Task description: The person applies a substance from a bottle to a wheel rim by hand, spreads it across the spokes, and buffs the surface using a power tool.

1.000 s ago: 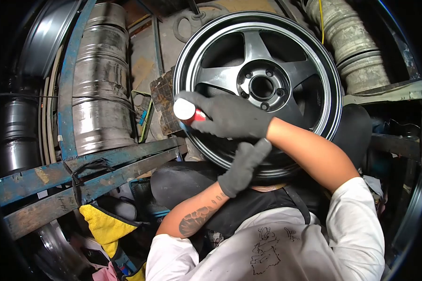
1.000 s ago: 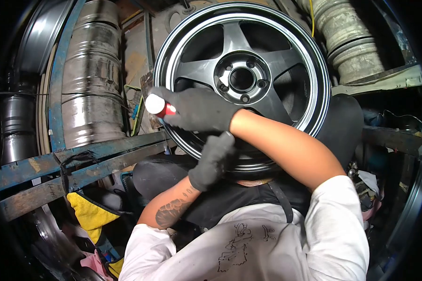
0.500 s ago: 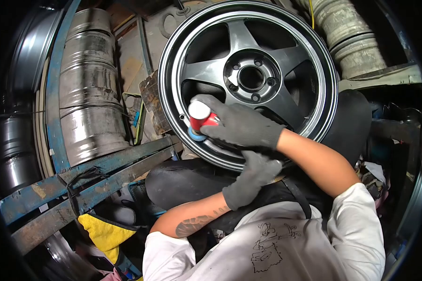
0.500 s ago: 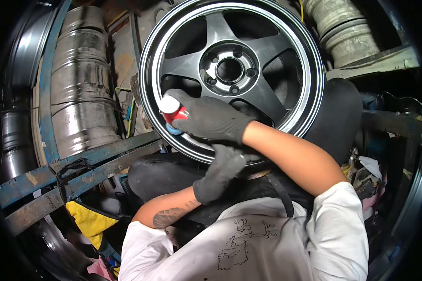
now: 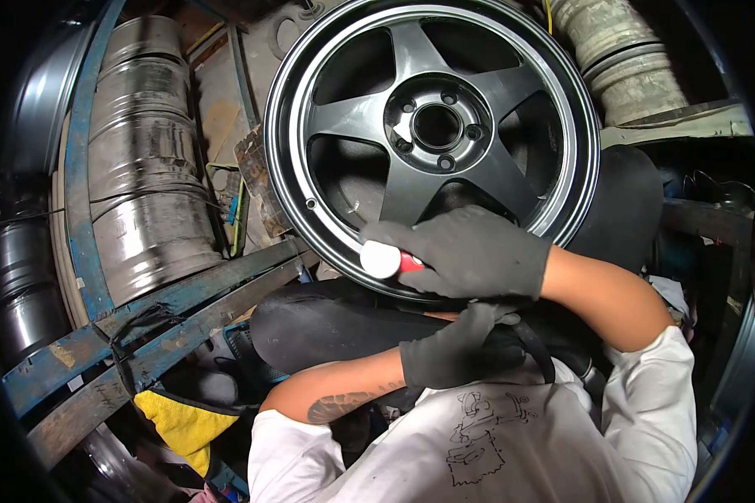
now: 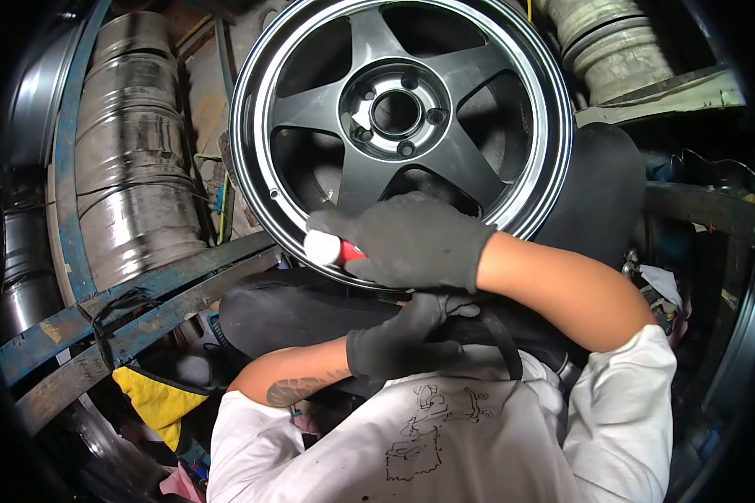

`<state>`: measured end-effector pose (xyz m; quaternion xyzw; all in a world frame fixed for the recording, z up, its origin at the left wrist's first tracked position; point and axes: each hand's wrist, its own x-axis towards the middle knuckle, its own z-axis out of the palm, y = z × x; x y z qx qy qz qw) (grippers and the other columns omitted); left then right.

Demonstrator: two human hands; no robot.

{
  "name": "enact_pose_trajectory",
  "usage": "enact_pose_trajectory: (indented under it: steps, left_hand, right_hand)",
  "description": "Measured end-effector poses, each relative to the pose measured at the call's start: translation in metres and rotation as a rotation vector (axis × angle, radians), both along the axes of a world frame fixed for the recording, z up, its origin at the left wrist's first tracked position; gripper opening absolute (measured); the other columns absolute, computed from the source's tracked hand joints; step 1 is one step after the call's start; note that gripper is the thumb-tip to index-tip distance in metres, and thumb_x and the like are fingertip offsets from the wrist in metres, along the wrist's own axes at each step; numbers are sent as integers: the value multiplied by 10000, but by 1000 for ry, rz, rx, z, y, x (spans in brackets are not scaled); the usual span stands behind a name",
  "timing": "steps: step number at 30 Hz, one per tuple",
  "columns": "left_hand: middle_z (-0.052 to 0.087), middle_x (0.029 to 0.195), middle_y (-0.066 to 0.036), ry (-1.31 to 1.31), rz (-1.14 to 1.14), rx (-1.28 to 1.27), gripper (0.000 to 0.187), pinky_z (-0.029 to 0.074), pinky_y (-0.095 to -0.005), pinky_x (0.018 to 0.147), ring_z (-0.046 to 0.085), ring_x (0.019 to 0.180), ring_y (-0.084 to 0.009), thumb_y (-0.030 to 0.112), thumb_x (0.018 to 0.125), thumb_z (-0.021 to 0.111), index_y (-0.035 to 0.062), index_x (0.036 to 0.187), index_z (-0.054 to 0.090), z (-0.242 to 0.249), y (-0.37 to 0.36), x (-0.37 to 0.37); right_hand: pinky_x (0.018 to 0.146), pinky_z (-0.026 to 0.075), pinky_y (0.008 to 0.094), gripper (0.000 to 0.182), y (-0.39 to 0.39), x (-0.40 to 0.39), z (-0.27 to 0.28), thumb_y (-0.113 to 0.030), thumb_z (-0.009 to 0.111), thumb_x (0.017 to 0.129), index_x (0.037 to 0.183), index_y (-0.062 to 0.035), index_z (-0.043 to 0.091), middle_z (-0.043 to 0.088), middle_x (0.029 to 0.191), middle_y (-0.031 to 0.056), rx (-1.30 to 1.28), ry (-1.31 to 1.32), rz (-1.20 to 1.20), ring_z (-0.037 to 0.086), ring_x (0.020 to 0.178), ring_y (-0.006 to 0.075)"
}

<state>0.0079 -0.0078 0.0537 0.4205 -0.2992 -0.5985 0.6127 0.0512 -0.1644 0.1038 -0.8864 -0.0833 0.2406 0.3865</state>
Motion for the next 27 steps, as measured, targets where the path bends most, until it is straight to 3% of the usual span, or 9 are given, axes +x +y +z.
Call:
enact_pose_trajectory:
  steps: [7,9,11,14,17,19,20,21,27]
  left_hand:
    - [683,959,-99,-128,-105,393,227,508,-317,826,619,899,-147,112,953,682,-31,1125,639,11,5,7]
    - [645,889,-87,-357,270,147,193,498,-340,754,595,809,-159,160,992,649,-17,1066,628,-13,5,4]
    - [625,859,-104,-97,317,217,241,493,-353,721,574,754,-181,217,1043,589,-19,1066,633,-4,10,19]
    - [634,879,-141,-145,302,144,263,490,-376,753,587,781,-226,226,1051,573,-19,1102,656,-16,15,18]
    - [650,901,-163,-204,311,92,258,503,-409,765,620,807,-250,225,1046,575,-7,1122,661,-6,7,12]
    - [684,1009,-202,-363,8,153,326,513,-422,875,660,936,-296,291,1028,605,-7,1135,681,-1,11,17]
    - [689,1026,-211,-204,-131,273,364,509,-421,903,663,970,-305,330,1017,621,-13,1118,691,12,5,19]
    - [692,1011,-226,-181,-89,293,455,513,-428,898,667,943,-304,424,983,653,-21,1058,713,17,2,13]
    - [648,1277,-229,-424,-347,109,642,455,-413,1092,618,1220,-317,430,956,693,-69,1338,561,-2,2,6]
  right_hand:
    - [748,597,498,583,21,1,-5,-256,644,936,1496,-215,486,733,927,150,-127,-237,26,736,811,365]
    - [756,595,490,605,30,13,-16,-269,642,943,1523,-226,476,730,959,156,-106,-304,-65,733,837,361]
    - [759,587,488,653,34,27,-26,-298,635,954,1575,-253,439,713,968,168,-91,-261,-103,722,857,355]
    - [809,591,523,668,35,32,-30,-327,648,947,1572,-302,415,703,1170,158,-75,-331,-137,728,933,396]
    - [788,587,490,626,28,26,-7,-289,651,949,1545,-298,458,703,1146,124,-155,-254,24,724,936,362]
    - [734,572,477,568,25,14,-7,-287,646,954,1504,-295,502,705,1069,112,-124,-261,67,717,872,340]
    - [724,567,472,559,21,8,-1,-293,648,953,1495,-297,511,703,1050,113,-160,-237,98,712,848,335]
    - [713,562,467,550,17,3,9,-299,650,952,1487,-299,520,702,1032,114,-197,-213,129,708,823,331]
    - [665,559,441,579,-7,-34,18,-261,662,929,1491,-276,525,710,871,114,-240,-149,100,712,736,305]
